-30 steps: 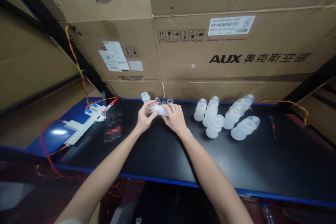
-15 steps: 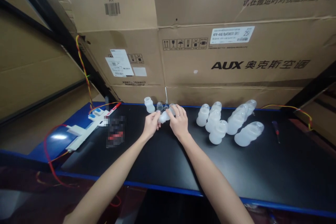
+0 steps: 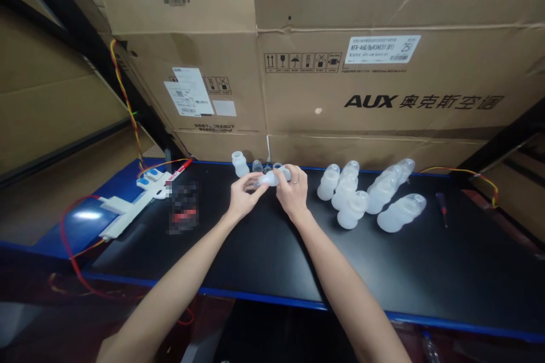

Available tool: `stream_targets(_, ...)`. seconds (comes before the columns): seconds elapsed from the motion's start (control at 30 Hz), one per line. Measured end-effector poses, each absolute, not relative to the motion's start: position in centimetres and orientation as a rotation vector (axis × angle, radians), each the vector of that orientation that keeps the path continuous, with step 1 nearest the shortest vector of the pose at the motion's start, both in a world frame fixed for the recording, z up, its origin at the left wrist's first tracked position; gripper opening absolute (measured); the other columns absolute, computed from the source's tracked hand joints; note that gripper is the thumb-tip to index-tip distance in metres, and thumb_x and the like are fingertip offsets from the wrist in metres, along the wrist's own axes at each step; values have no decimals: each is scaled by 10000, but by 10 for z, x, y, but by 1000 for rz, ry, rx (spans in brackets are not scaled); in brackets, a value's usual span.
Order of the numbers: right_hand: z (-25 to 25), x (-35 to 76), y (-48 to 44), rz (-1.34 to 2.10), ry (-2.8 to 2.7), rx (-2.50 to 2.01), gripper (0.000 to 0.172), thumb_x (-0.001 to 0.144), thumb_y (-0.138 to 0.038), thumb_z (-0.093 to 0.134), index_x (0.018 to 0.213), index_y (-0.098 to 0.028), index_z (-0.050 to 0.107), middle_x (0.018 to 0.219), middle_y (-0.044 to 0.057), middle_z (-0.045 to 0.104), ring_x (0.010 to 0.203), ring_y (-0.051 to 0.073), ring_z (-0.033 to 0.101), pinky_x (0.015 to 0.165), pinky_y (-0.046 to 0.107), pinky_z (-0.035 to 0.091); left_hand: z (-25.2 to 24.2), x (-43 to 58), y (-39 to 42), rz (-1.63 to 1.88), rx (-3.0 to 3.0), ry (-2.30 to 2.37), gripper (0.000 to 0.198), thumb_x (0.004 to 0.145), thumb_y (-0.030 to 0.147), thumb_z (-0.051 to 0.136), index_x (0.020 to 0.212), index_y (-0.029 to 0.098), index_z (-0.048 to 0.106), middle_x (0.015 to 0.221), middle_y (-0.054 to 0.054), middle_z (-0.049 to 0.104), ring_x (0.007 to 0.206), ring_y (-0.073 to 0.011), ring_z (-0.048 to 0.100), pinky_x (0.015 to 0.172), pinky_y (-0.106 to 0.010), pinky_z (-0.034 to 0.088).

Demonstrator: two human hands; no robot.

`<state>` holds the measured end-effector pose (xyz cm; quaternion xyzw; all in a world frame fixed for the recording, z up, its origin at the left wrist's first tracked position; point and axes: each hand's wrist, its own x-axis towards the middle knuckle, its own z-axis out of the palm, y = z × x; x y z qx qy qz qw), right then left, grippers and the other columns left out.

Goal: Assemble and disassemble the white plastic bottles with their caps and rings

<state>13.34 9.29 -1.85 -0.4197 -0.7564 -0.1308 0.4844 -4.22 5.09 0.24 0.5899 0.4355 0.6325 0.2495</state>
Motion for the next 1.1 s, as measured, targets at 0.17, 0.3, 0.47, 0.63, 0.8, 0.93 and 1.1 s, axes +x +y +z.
stream_targets(0.17,-18,146,101,-379,-1710,-1101,300,990,-134,578,1216,-225,754,1356,192,612,1289,374,568,1072,568,488,0,-45,57,1564,1142,994,556,824,607,834,1078,119,753,802,-106,793,631,-230,780,619,-354,677)
stream_targets(0.3,-17,162,109,-150,-1693,-1143,346,953,-310,715,1279,-197,693,1221,173,682,1107,353,653,985,535,542,3,-55,64,1724,972,920,570,784,575,871,1097,135,687,910,-128,818,692,-232,804,661,-350,681)
stream_targets(0.47,-21,139,91,329,-1802,-941,643,846,-458,880,1332,-197,549,1194,133,761,1026,295,738,928,438,583,5,-72,76,2119,909,1048,570,716,508,946,1027,192,587,999,-96,806,830,-246,823,776,-373,684)
stream_targets(0.63,-18,108,61,470,-2167,-891,453,913,-460,863,1186,-224,589,1176,101,785,1070,293,748,972,453,569,12,-82,72,2277,1106,1207,485,848,553,841,1102,179,668,1085,-88,730,832,-214,787,775,-372,681)
stream_targets(0.8,-8,109,58,345,-2152,-805,638,984,-491,785,1494,-217,518,1561,205,587,1354,354,643,1089,541,551,22,-84,58,2347,1630,1399,561,876,512,831,1298,198,638,1233,-129,674,1102,-259,745,865,-375,674)
stream_targets(0.93,2,116,54,234,-1942,-707,798,1006,-433,728,1670,-256,321,1678,226,414,1325,330,659,1103,547,584,20,-88,54,2167,2026,1419,566,854,480,859,1286,206,616,1174,-132,746,1123,-298,758,995,-494,652)
stream_targets(1.1,8,112,46,112,-1886,-666,478,1065,-330,633,1533,-280,547,1545,171,566,1260,292,701,1084,507,614,17,-78,52,1687,2373,1153,376,903,384,799,1237,252,687,1206,-128,790,1179,-321,768,1059,-546,633)
